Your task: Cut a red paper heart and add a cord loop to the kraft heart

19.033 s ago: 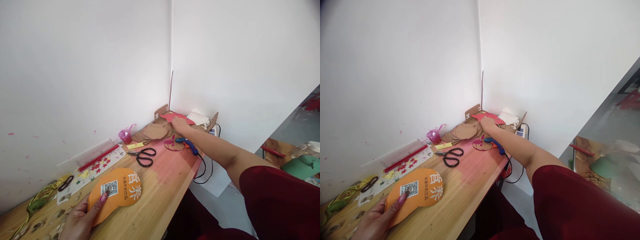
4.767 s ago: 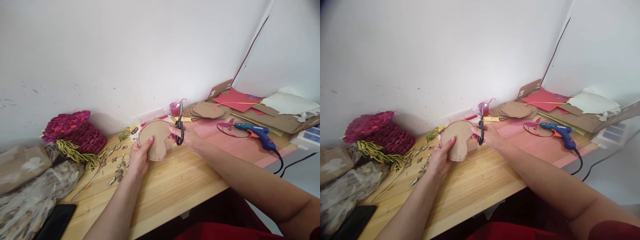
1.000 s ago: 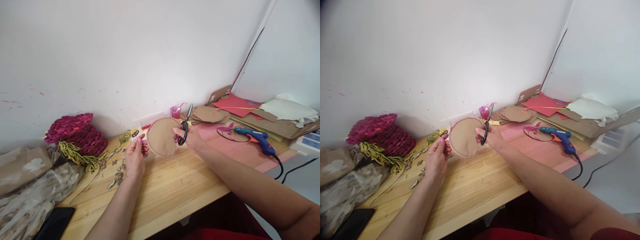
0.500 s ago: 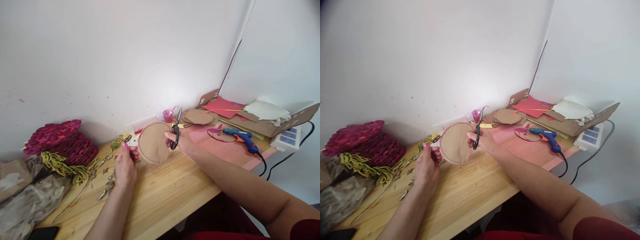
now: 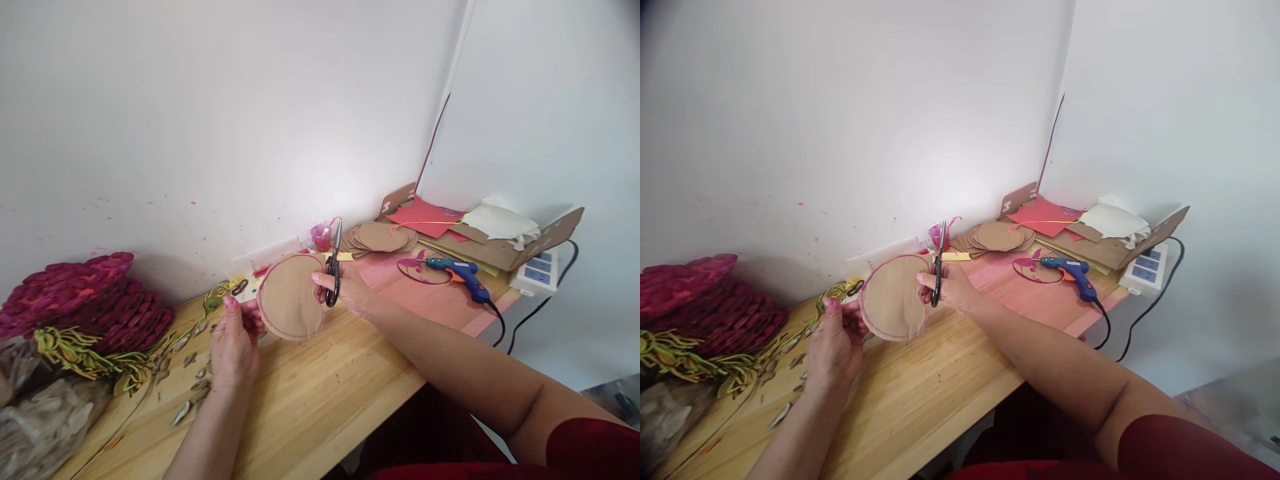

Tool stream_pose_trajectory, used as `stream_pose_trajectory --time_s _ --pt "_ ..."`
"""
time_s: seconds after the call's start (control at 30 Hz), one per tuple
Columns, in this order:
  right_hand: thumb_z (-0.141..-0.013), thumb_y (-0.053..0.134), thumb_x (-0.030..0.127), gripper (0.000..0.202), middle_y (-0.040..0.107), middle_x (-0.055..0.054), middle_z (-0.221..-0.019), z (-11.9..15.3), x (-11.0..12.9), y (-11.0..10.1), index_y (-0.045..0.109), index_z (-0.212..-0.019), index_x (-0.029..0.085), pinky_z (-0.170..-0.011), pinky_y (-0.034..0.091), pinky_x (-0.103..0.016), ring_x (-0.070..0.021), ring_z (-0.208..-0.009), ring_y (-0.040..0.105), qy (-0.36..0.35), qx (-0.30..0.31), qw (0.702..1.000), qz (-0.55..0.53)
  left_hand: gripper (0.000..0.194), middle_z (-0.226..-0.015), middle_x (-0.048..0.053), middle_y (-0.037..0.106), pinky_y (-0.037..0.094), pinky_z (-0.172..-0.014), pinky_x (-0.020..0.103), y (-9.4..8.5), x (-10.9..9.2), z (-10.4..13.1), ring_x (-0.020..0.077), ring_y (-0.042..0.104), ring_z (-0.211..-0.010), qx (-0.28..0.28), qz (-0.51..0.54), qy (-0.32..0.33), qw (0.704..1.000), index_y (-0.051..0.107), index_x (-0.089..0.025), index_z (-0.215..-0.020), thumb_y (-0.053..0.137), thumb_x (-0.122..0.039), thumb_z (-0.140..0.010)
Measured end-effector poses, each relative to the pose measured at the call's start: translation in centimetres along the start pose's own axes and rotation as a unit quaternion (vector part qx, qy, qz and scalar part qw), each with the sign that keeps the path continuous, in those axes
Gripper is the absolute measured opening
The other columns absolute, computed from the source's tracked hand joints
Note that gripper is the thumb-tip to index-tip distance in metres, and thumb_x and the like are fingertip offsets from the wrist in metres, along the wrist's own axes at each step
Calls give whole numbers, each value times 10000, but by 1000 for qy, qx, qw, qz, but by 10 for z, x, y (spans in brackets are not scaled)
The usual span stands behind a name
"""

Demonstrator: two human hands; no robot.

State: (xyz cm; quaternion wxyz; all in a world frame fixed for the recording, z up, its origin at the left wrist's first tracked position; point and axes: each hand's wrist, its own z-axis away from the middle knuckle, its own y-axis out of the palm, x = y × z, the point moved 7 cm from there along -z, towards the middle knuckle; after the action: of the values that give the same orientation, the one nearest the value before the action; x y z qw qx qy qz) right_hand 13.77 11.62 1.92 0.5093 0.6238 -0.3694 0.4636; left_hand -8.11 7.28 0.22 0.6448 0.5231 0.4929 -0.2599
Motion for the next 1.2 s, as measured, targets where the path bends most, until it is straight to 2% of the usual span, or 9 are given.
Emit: stream_pose_trajectory --time_s 0.1,0.33,0.4,0.53,0.63,0.8,0.93,1.1,1.2 --pt "-632 837 492 406 665 -13 -565 -1 -3 0 637 -700 145 -436 421 -206 -115 -467 613 0 5 1000 7 521 -590 11 630 367 -444 197 1 3 -2 75 499 -469 18 1 -2 1000 727 -135 -747 697 -655 -739" --pt "-600 859 490 428 662 -13 -555 -1 -6 3 629 -696 142 -430 432 -207 -110 -444 594 21 21 1000 -5 436 -648 -34 632 404 -474 187 3 5 0 63 508 -492 19 15 -2 1000 745 -178 -974 822 -492 -681" --pt "-601 858 487 425 663 -13 -552 -2 -6 3 632 -703 142 -425 426 -204 -110 -441 594 20 23 1000 -5 438 -614 -36 617 397 -464 182 4 3 1 59 496 -476 20 8 1 1000 745 -167 -927 806 -530 -689" --pt "-626 840 482 404 664 -15 -557 -2 -7 3 627 -682 145 -432 436 -212 -109 -441 591 16 32 999 -9 534 -541 -23 586 371 -435 172 1 0 2 56 472 -445 -7 0 0 1000 690 -138 -705 726 -671 -696" --pt "-633 835 488 401 660 -11 -557 -2 -7 4 629 -683 147 -435 441 -215 -109 -443 588 14 36 999 -8 553 -519 -27 566 357 -425 167 -2 0 1 54 457 -437 -30 0 -9 1000 667 -138 -668 717 -688 -691" --pt "-618 842 514 428 654 -7 -554 0 -4 6 635 -678 144 -452 458 -212 -106 -453 594 11 51 999 4 432 -564 -44 566 354 -427 172 3 1 2 54 446 -453 -5 7 -13 1000 729 -150 -807 766 -570 -715" --pt "-618 840 524 437 653 -6 -557 1 -4 6 629 -671 144 -466 470 -217 -108 -462 598 7 57 998 9 348 -627 -33 611 378 -459 176 -1 4 1 70 500 -511 -11 9 -13 1000 761 -186 -976 787 -436 -735" --pt "-624 843 508 429 660 -8 -564 0 -7 6 622 -689 147 -470 482 -218 -110 -467 605 17 58 998 15 380 -704 9 669 438 -508 194 -2 5 -1 95 567 -580 -4 18 -10 1000 765 -190 -995 678 -516 -822" --pt "-603 855 507 438 648 -3 -545 1 -5 6 616 -662 145 -452 475 -212 -107 -451 597 19 55 998 14 350 -661 -13 639 404 -469 173 -1 4 0 71 517 -522 -12 12 -5 1000 760 -182 -941 720 -498 -794"
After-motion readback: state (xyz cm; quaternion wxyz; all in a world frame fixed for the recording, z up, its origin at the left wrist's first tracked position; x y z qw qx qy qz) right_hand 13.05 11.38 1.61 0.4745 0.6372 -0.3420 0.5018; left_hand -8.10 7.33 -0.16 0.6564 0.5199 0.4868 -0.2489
